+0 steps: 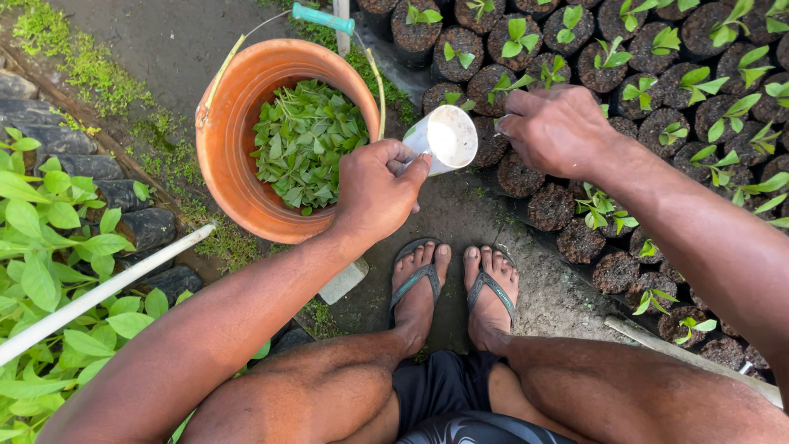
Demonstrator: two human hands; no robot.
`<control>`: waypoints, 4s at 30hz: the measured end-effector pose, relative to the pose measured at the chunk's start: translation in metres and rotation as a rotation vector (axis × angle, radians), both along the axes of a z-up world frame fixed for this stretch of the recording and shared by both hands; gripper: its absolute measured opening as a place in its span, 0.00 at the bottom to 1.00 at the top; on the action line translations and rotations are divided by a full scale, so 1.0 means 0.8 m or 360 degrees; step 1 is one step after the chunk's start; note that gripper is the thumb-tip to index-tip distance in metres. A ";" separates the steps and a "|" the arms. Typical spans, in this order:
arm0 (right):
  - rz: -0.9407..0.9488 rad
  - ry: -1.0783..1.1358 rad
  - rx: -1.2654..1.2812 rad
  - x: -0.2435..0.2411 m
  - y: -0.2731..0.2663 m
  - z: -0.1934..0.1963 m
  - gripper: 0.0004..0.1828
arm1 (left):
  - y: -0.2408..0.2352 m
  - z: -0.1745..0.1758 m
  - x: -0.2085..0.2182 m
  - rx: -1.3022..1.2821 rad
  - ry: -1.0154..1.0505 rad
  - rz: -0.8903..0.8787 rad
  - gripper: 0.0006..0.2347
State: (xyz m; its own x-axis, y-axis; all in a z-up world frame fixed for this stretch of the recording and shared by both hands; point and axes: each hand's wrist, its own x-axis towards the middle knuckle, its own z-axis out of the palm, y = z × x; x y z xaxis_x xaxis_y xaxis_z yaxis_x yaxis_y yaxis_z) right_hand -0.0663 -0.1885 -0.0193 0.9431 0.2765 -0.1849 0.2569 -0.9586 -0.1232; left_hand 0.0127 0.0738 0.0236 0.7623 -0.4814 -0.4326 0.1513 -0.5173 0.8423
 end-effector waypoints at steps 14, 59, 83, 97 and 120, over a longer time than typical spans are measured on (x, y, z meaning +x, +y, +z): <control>0.0274 0.0074 -0.0159 0.020 0.029 -0.028 0.11 | -0.001 0.012 0.010 -0.0039 -0.0019 0.0014 0.09; -0.1163 -0.0295 0.0761 -0.179 -0.043 0.048 0.08 | -0.101 -0.017 -0.037 -0.0163 0.0084 -0.0508 0.08; -0.1311 -0.0444 0.1196 -0.158 -0.062 0.004 0.05 | -0.100 -0.015 -0.040 -0.0062 0.0097 -0.0610 0.08; -0.1476 -0.0597 0.0522 -0.213 -0.128 -0.140 0.04 | -0.099 -0.019 -0.028 -0.0090 0.0110 -0.0510 0.08; -0.1085 -0.0046 -0.0056 -0.201 -0.063 -0.086 0.12 | -0.090 -0.019 -0.019 -0.0065 0.0106 -0.0486 0.09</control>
